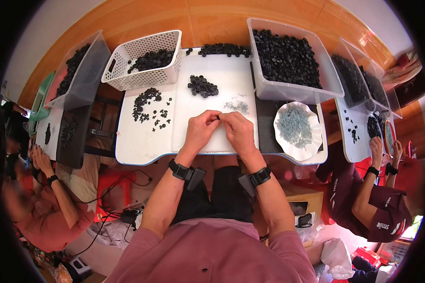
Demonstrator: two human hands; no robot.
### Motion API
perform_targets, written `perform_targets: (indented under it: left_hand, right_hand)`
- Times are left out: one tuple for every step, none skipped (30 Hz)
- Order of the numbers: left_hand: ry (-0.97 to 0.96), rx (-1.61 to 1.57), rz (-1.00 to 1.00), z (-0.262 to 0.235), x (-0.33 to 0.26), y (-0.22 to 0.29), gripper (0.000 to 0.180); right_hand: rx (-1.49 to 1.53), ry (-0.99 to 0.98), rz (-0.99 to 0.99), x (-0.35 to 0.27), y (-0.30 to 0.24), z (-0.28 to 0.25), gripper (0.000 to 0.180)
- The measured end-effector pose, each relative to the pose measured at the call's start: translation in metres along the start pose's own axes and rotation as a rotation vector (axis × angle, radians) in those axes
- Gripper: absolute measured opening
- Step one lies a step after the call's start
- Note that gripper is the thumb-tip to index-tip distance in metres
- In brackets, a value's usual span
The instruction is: Assembling small black plastic components by hand at a workbench.
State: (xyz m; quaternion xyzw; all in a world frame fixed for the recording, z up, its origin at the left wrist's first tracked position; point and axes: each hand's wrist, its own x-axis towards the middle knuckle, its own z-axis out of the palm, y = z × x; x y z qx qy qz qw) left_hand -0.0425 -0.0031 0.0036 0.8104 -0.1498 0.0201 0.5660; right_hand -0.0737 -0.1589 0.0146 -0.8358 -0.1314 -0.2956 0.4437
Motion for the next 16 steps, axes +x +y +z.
perform_targets:
  left_hand:
    - [-0.009,-0.013,-0.015,0.000,0.001,0.001,0.025]
    - [-0.018,-0.024,-0.029,0.000,0.002,0.002,0.025]
    - [-0.016,-0.016,-0.019,0.000,0.002,0.004,0.025]
    - [-0.039,-0.039,-0.062,0.000,0.002,0.004,0.026]
    - [-0.062,-0.061,-0.105,0.000,0.002,0.006,0.027]
    - [-0.062,-0.048,-0.092,0.000,0.004,0.004,0.027]
    - [-0.067,-0.155,-0.112,-0.003,0.004,-0.005,0.027]
    - [-0.076,-0.263,-0.132,-0.005,0.006,-0.010,0.027]
    - [-0.071,-0.246,-0.124,-0.009,0.007,-0.014,0.027]
    - [-0.117,-0.293,-0.174,-0.012,0.009,-0.013,0.027]
    - [-0.162,-0.338,-0.226,-0.013,0.010,-0.012,0.027]
    - [-0.163,-0.325,-0.222,-0.013,0.012,-0.010,0.027]
    - [-0.165,-0.344,-0.250,-0.013,0.013,-0.008,0.028]
    - [-0.167,-0.362,-0.279,-0.013,0.013,-0.006,0.029]
    - [-0.162,-0.364,-0.283,-0.014,0.013,-0.003,0.029]
    - [-0.153,-0.367,-0.285,-0.014,0.014,-0.003,0.030]
  right_hand:
    - [-0.021,0.003,-0.011,0.000,0.000,0.000,0.015]
    - [-0.015,0.011,-0.018,0.000,0.002,0.000,0.015]
    - [-0.036,-0.002,-0.037,-0.002,0.004,-0.001,0.017]
    - [-0.055,-0.013,-0.056,-0.003,0.005,-0.001,0.019]
    - [-0.048,0.001,-0.064,-0.004,0.005,-0.001,0.019]
    - [-0.080,0.002,-0.082,-0.005,0.006,0.000,0.021]
    - [-0.104,-0.001,-0.103,-0.005,0.005,0.002,0.024]
    - [-0.090,0.011,-0.110,-0.005,0.003,0.003,0.024]
    - [-0.069,0.016,-0.120,-0.004,0.001,0.004,0.027]
    - [-0.053,0.022,-0.125,-0.005,0.002,0.003,0.029]
    - [-0.038,0.037,-0.134,-0.006,0.005,0.003,0.029]
    - [-0.030,0.048,-0.135,-0.006,0.008,0.002,0.029]
    - [0.024,0.002,-0.080,-0.006,0.009,0.000,0.029]
    - [0.078,-0.046,-0.027,-0.006,0.010,-0.002,0.028]
    - [0.151,-0.065,0.051,-0.006,0.010,-0.003,0.029]
    - [0.225,-0.088,0.126,-0.006,0.010,-0.004,0.029]
